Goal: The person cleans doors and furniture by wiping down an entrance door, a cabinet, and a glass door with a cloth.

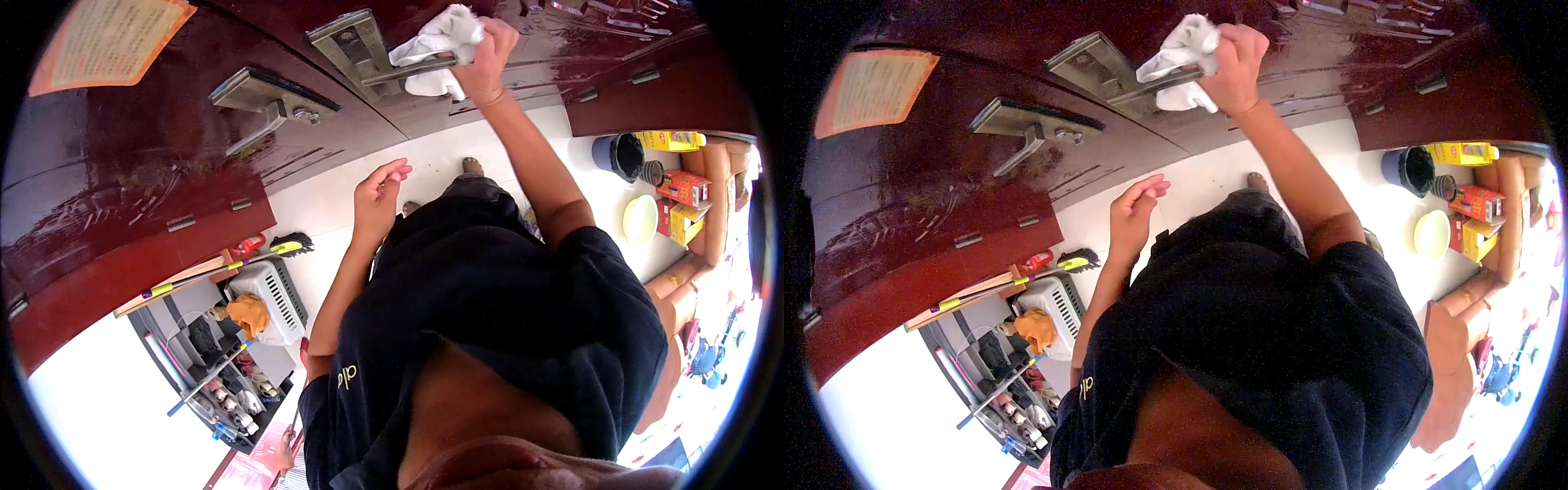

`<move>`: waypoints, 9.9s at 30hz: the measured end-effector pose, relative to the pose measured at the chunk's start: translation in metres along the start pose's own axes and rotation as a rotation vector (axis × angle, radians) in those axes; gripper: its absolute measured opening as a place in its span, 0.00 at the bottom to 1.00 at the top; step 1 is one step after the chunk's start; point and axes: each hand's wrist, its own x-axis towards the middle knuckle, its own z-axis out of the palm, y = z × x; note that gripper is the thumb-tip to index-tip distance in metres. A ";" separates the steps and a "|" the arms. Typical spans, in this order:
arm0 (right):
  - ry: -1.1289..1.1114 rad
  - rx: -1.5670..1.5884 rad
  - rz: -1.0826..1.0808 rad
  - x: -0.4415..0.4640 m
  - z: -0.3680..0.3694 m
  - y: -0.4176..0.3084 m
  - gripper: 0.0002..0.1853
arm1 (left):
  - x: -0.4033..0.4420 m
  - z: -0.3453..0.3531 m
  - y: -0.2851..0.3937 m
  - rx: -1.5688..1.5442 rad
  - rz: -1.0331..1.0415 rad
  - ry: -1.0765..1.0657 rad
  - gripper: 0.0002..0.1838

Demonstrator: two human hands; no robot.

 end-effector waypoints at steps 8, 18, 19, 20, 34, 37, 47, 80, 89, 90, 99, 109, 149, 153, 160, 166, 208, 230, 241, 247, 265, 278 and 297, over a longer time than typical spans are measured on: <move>-0.193 -0.043 -0.329 0.037 -0.025 0.030 0.29 | 0.007 -0.009 -0.003 -0.065 -0.001 0.008 0.17; -0.363 -0.059 -0.535 0.127 -0.026 -0.051 0.13 | 0.028 0.009 -0.010 -0.094 0.048 -0.073 0.15; -0.346 -0.044 -0.556 0.127 -0.021 -0.052 0.13 | 0.030 0.013 -0.009 -0.100 0.032 -0.091 0.15; -0.337 -0.030 -0.554 0.125 -0.023 -0.050 0.12 | 0.032 0.019 -0.006 -0.104 0.018 -0.110 0.15; -0.462 -0.047 0.067 -0.039 -0.047 0.055 0.17 | 0.023 0.009 -0.019 -0.162 -0.127 -0.041 0.16; -0.638 0.255 0.782 -0.108 -0.040 0.030 0.11 | 0.023 0.005 -0.028 -0.159 -0.121 -0.080 0.20; -1.169 0.802 0.612 -0.017 -0.037 -0.143 0.22 | 0.002 -0.043 -0.043 -0.633 -0.159 0.287 0.33; -0.827 0.270 -0.527 0.043 0.086 -0.234 0.36 | 0.074 -0.251 0.039 0.802 0.921 0.995 0.39; -0.814 0.264 -0.532 0.036 0.094 -0.230 0.34 | 0.048 -0.360 0.188 0.701 1.114 1.373 0.36; -0.792 0.260 -0.537 0.035 0.096 -0.229 0.34 | 0.055 -0.356 0.163 0.699 1.014 1.392 0.37; -0.717 0.274 -0.479 0.034 0.097 -0.236 0.30 | 0.089 -0.284 -0.030 0.838 0.718 1.140 0.38; -0.802 0.157 -0.347 0.058 0.103 -0.287 0.24 | 0.024 -0.468 0.211 0.930 1.179 1.348 0.35; -0.585 -0.233 -0.478 0.026 0.158 -0.320 0.22 | 0.039 -0.717 -0.205 -0.767 -0.009 1.333 0.27; -0.593 -0.191 -0.473 0.028 0.157 -0.323 0.24 | 0.030 -0.693 -0.219 -0.169 -0.351 0.904 0.11; -0.661 -0.282 -0.380 0.023 0.155 -0.314 0.22 | 0.009 -0.645 -0.068 -0.027 0.486 1.504 0.20; -0.607 -0.244 -0.466 0.026 0.157 -0.315 0.22 | 0.036 -0.462 -0.070 0.765 0.941 0.856 0.29; -0.643 -0.265 -0.416 0.029 0.154 -0.322 0.15 | 0.000 -0.609 0.042 0.076 0.737 1.333 0.49; -0.577 -0.241 -0.386 0.029 0.147 -0.320 0.12 | 0.021 -0.534 0.025 0.214 0.952 1.249 0.35; -0.557 -0.143 -0.389 0.030 0.142 -0.318 0.12 | 0.034 -0.427 0.209 0.933 1.561 0.825 0.35; -0.594 -0.023 -0.388 0.029 0.138 -0.306 0.07 | 0.036 -0.361 0.081 1.288 1.174 0.399 0.19; -0.598 0.105 -0.366 0.030 0.133 -0.297 0.08 | 0.035 -0.362 0.284 1.322 1.479 0.724 0.40; -0.605 0.119 -0.401 0.030 0.133 -0.294 0.08 | 0.020 -0.366 0.343 1.263 1.578 0.861 0.36; -0.625 0.096 -0.415 0.031 0.131 -0.293 0.08 | -0.030 -0.517 0.387 1.101 1.463 1.454 0.24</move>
